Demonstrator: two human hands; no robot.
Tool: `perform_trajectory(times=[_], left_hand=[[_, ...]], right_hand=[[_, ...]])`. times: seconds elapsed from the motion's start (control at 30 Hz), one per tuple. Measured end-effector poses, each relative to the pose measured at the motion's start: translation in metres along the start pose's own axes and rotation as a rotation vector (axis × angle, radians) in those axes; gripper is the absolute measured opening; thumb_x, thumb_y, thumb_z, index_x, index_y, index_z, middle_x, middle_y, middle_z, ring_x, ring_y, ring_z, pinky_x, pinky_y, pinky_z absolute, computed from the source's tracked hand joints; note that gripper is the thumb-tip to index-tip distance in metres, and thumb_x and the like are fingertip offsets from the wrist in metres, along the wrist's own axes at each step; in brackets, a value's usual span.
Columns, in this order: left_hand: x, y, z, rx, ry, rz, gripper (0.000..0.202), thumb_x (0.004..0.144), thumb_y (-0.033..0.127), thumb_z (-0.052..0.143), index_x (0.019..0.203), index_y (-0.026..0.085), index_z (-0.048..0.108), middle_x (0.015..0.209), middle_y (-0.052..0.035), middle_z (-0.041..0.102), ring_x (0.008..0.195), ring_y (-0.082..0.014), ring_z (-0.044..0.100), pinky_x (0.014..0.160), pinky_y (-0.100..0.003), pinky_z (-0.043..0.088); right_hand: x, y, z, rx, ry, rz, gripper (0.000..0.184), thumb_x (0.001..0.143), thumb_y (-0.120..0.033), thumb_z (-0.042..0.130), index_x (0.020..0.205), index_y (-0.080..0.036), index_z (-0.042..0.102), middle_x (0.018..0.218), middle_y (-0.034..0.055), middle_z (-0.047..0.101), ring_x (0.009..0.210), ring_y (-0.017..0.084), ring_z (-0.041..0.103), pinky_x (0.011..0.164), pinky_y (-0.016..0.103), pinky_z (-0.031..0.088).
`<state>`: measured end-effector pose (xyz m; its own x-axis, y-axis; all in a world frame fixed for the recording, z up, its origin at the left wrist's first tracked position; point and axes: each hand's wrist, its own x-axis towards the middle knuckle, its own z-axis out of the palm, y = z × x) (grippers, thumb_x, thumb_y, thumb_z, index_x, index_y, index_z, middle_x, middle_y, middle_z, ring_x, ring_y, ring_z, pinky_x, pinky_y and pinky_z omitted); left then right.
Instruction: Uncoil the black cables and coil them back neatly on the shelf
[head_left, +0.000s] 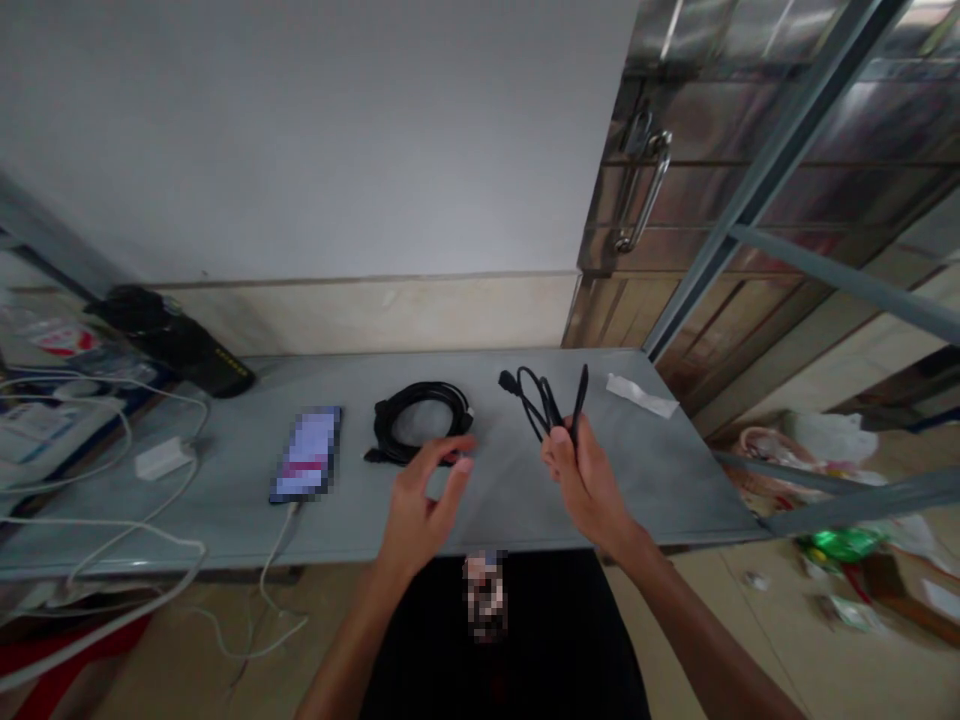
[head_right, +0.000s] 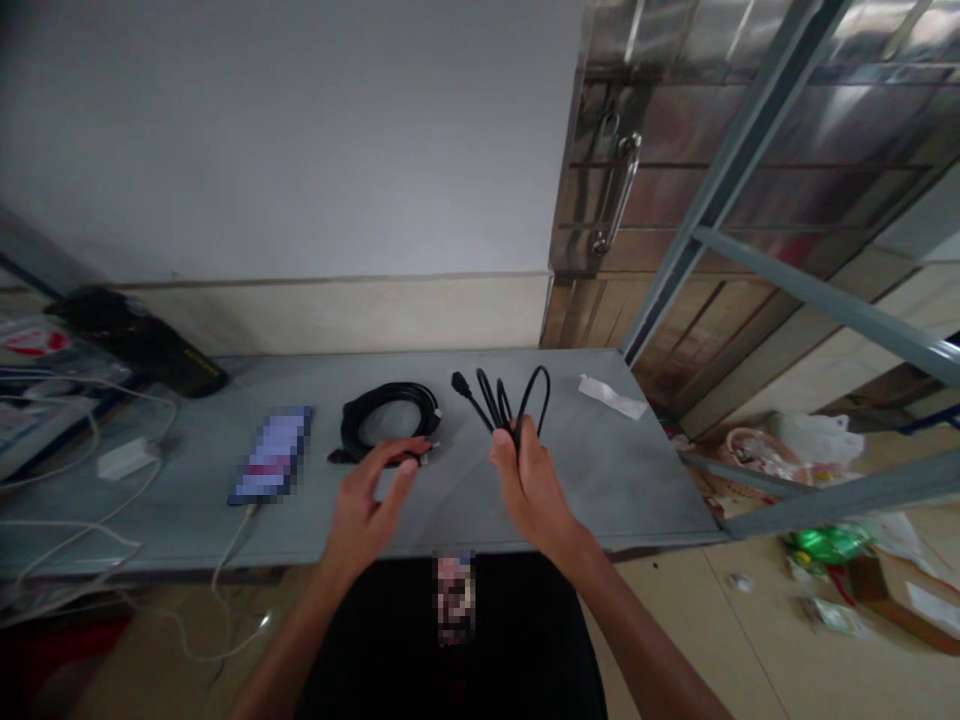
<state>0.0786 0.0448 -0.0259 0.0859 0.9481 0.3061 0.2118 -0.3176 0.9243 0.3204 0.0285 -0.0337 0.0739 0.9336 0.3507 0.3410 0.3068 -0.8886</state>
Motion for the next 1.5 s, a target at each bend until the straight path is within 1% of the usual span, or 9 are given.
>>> perform_trajectory(times=[0.13,0.3,0.43,0.6,0.73,0.83,1.03,1.27,1.5], left_hand=[[-0.006,0.027,0.046,-0.381,-0.098,-0.16,0.041,0.101,0.057,0.079,0.127,0.026,0.086,0.133,-0.0122,0.083,0.132,-0.0356,0.073,0.122,-0.046,0.051],[-0.003,0.017,0.053,-0.466,-0.062,-0.266,0.048,0.099,0.065,0.079,0.119,0.022,0.087,0.12,-0.0117,0.086,0.123,-0.0354,0.078,0.117,-0.049,0.056],[-0.009,0.006,0.035,-0.451,-0.14,-0.286,0.048,0.101,0.065,0.077,0.114,0.02,0.088,0.117,-0.0128,0.087,0.12,-0.036,0.079,0.109,-0.047,0.062],[-0.016,0.008,0.0,-0.441,-0.131,-0.321,0.052,0.103,0.066,0.073,0.12,0.019,0.086,0.106,-0.0137,0.087,0.108,-0.0337,0.083,0.102,-0.047,0.065],[-0.014,0.012,-0.035,-0.458,-0.004,-0.299,0.051,0.098,0.063,0.079,0.12,0.016,0.085,0.1,-0.0137,0.085,0.094,-0.0313,0.082,0.092,-0.047,0.067],[-0.011,0.009,-0.062,-0.415,0.092,-0.289,0.048,0.097,0.059,0.079,0.115,0.016,0.085,0.09,-0.0117,0.082,0.085,-0.0292,0.079,0.084,-0.046,0.067],[-0.013,0.002,-0.106,-0.376,0.274,-0.276,0.039,0.094,0.059,0.079,0.107,0.023,0.085,0.086,-0.0073,0.078,0.084,-0.0278,0.074,0.081,-0.046,0.067],[-0.017,0.004,-0.118,-0.316,0.326,-0.274,0.035,0.099,0.059,0.07,0.101,0.027,0.085,0.085,-0.0073,0.076,0.084,-0.0284,0.071,0.081,-0.048,0.067],[-0.026,-0.002,-0.085,-0.398,0.2,-0.407,0.044,0.093,0.061,0.08,0.106,0.019,0.084,0.094,-0.012,0.083,0.092,-0.0318,0.08,0.086,-0.047,0.069]], right_hand=[[-0.017,-0.014,0.024,-0.05,-0.14,-0.061,0.034,0.12,-0.051,0.041,0.135,-0.025,0.058,0.123,0.0158,0.081,0.109,0.032,0.082,0.092,0.048,0.068],[-0.029,-0.017,0.025,-0.082,-0.328,-0.168,0.057,0.12,-0.045,0.044,0.173,-0.023,0.04,0.165,0.0183,0.062,0.155,0.032,0.06,0.125,0.056,0.056],[-0.029,-0.014,0.002,-0.01,-0.372,-0.084,0.04,0.122,-0.046,0.041,0.148,-0.025,0.063,0.135,0.013,0.079,0.123,0.027,0.078,0.111,0.048,0.064],[-0.016,0.01,-0.048,0.107,-0.04,0.044,0.052,0.119,-0.063,0.04,0.1,-0.024,0.069,0.092,0.0055,0.077,0.086,0.021,0.077,0.085,0.037,0.064],[-0.01,0.033,-0.097,0.262,0.26,0.149,0.051,0.11,-0.072,0.06,0.095,-0.024,0.065,0.067,-0.007,0.05,0.048,0.01,0.048,0.045,0.022,0.039],[-0.012,0.041,-0.129,0.35,0.43,0.137,0.051,0.104,-0.072,0.071,0.093,-0.023,0.065,0.064,-0.0114,0.034,0.044,0.006,0.032,0.042,0.019,0.023],[-0.018,0.033,-0.168,0.433,0.607,0.068,0.047,0.096,-0.067,0.083,0.087,-0.024,0.067,0.062,-0.0105,0.036,0.044,0.007,0.027,0.042,0.023,0.022],[-0.018,0.01,-0.185,0.455,0.714,0.058,0.039,0.096,-0.06,0.086,0.082,-0.027,0.069,0.062,-0.0074,0.035,0.045,0.011,0.028,0.043,0.03,0.017],[-0.02,0.005,-0.144,0.308,0.557,0.011,0.051,0.101,-0.074,0.073,0.087,-0.025,0.067,0.065,-0.0048,0.046,0.048,0.011,0.037,0.042,0.026,0.023]])
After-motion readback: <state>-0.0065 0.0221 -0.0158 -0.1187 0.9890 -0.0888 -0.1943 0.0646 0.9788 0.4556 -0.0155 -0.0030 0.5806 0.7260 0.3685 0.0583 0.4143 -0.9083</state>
